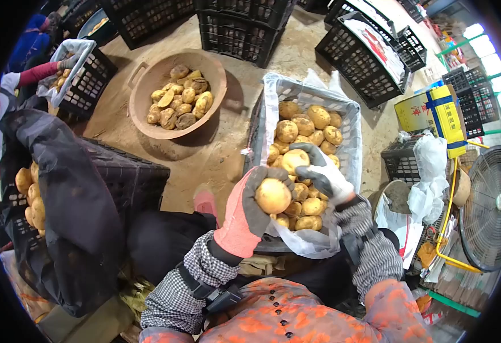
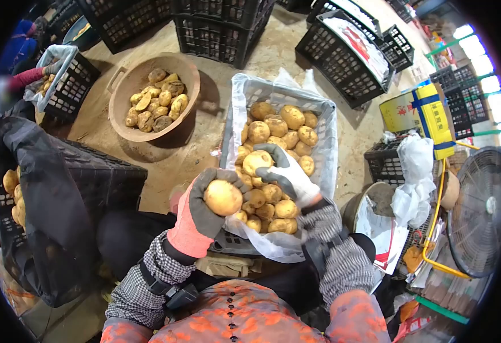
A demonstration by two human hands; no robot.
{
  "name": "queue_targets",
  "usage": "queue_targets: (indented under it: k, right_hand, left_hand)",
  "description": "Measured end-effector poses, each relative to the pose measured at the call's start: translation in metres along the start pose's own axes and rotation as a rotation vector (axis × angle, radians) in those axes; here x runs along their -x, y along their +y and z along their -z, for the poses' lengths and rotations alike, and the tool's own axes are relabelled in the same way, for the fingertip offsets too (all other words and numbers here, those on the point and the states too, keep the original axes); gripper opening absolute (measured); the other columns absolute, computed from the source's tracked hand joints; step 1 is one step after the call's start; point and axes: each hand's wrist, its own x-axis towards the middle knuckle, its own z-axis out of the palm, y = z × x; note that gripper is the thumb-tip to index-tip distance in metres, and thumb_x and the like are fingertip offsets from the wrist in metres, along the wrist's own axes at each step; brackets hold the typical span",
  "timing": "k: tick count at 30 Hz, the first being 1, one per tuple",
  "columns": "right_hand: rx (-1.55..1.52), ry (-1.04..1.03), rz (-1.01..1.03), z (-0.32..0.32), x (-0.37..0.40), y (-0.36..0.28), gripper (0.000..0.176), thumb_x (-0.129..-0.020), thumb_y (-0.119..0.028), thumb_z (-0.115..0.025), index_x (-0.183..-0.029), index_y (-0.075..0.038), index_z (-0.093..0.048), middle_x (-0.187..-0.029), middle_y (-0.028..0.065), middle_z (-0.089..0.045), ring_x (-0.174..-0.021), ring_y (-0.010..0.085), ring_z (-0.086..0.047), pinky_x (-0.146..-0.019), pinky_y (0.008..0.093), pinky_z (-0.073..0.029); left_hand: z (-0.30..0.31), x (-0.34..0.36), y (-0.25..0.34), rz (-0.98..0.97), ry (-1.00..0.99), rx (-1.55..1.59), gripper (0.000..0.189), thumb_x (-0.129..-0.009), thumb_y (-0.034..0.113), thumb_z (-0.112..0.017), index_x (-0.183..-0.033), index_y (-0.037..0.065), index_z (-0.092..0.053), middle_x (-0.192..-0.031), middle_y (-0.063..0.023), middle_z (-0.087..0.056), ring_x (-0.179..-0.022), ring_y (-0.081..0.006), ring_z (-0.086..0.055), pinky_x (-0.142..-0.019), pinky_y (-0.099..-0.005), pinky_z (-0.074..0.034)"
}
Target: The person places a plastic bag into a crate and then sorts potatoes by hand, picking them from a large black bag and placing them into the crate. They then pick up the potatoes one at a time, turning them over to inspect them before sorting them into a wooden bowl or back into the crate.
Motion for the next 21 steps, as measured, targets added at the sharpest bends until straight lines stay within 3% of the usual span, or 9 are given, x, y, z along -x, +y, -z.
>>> queue_targets:
  k: [2,5,6,9,11,14,17,19,21]
  right_hand:
    - [-0.195,-0.038,0.053,-0.007,0.035,-0.041,0.067,-0.074,-0.01,-0.076,-0.133,-0.004,-0.045,-0.126,0.0053,-0.052,-0.116,0.0153,-0.051,-0.101,0.0292,-0.04]
    - [-0.158,0.01,0.125,-0.016,0.072,-0.07,0.066,-0.073,-0.01,-0.078,-0.132,-0.001,-0.048,-0.127,0.0083,-0.053,-0.119,0.0179,-0.052,-0.103,0.033,-0.041]
    - [-0.146,-0.007,0.151,-0.012,0.075,-0.064,0.062,-0.073,-0.011,-0.079,-0.128,0.0,-0.052,-0.127,0.0099,-0.054,-0.118,0.0192,-0.053,-0.102,0.0345,-0.041]
    - [0.029,0.035,0.242,-0.022,0.08,-0.05,0.044,-0.078,-0.011,-0.075,-0.118,0.002,-0.06,-0.122,0.0124,-0.059,-0.116,0.0189,-0.054,-0.101,0.0334,-0.041]
    - [0.078,0.095,0.284,-0.023,0.085,-0.05,0.033,-0.087,-0.013,-0.068,-0.115,0.003,-0.062,-0.117,0.0128,-0.062,-0.111,0.0188,-0.057,-0.098,0.0326,-0.044]
    - [-0.064,0.216,0.216,-0.013,0.084,-0.05,0.031,-0.1,-0.019,-0.047,-0.116,0.004,-0.06,-0.108,0.0118,-0.066,-0.096,0.0195,-0.064,-0.088,0.0318,-0.05]
    - [-0.118,0.323,0.304,-0.006,0.08,-0.042,0.035,-0.101,-0.021,-0.041,-0.118,0.004,-0.058,-0.109,0.0117,-0.065,-0.098,0.0202,-0.064,-0.087,0.0313,-0.05]
    - [0.08,0.27,0.261,0.007,0.083,-0.046,0.038,-0.1,-0.023,-0.04,-0.12,0.003,-0.057,-0.114,0.0117,-0.064,-0.102,0.0202,-0.063,-0.087,0.0308,-0.049]
    - [0.189,0.12,0.206,0.008,0.086,-0.054,0.041,-0.096,-0.028,-0.045,-0.124,0.0,-0.055,-0.118,0.0117,-0.062,-0.105,0.0193,-0.062,-0.087,0.0293,-0.048]
  left_hand:
    - [0.005,0.002,0.0,0.146,-0.002,-0.07,0.043,-0.101,0.037,-0.043,-0.117,-0.002,-0.052,-0.091,-0.0165,-0.064,-0.079,-0.0275,-0.066,-0.073,-0.039,-0.055]
    - [-0.016,0.009,0.005,0.249,-0.079,-0.193,0.047,-0.099,0.042,-0.048,-0.12,0.001,-0.052,-0.086,-0.0142,-0.064,-0.076,-0.0202,-0.064,-0.072,-0.0289,-0.052]
    - [-0.019,0.01,-0.001,0.294,-0.139,-0.039,0.048,-0.097,0.041,-0.053,-0.126,0.003,-0.049,-0.094,-0.0111,-0.063,-0.08,-0.0166,-0.064,-0.071,-0.0288,-0.053]
    - [-0.036,0.012,-0.006,0.31,-0.17,-0.264,0.048,-0.097,0.038,-0.056,-0.131,0.005,-0.046,-0.105,-0.0077,-0.061,-0.086,-0.0142,-0.063,-0.07,-0.0301,-0.054]
    - [-0.04,0.011,-0.004,0.444,-0.174,-0.145,0.048,-0.096,0.035,-0.058,-0.132,0.006,-0.045,-0.113,-0.0054,-0.058,-0.091,-0.0129,-0.062,-0.072,-0.0295,-0.054]
    - [-0.045,0.009,-0.013,0.597,-0.231,-0.117,0.047,-0.097,0.033,-0.056,-0.133,0.006,-0.045,-0.114,-0.0063,-0.059,-0.091,-0.0125,-0.062,-0.074,-0.028,-0.053]
    - [-0.049,0.005,-0.018,0.557,-0.245,-0.031,0.046,-0.1,0.032,-0.049,-0.134,0.002,-0.045,-0.107,-0.0079,-0.063,-0.091,-0.0126,-0.062,-0.078,-0.0269,-0.053]
    - [-0.043,0.003,-0.022,0.5,-0.344,-0.168,0.048,-0.101,0.036,-0.044,-0.133,0.001,-0.046,-0.106,-0.0083,-0.063,-0.091,-0.0124,-0.062,-0.078,-0.0271,-0.052]
    - [-0.047,0.003,-0.022,0.582,-0.254,0.012,0.049,-0.102,0.039,-0.041,-0.132,0.001,-0.047,-0.108,-0.008,-0.063,-0.092,-0.0131,-0.063,-0.079,-0.0274,-0.052]
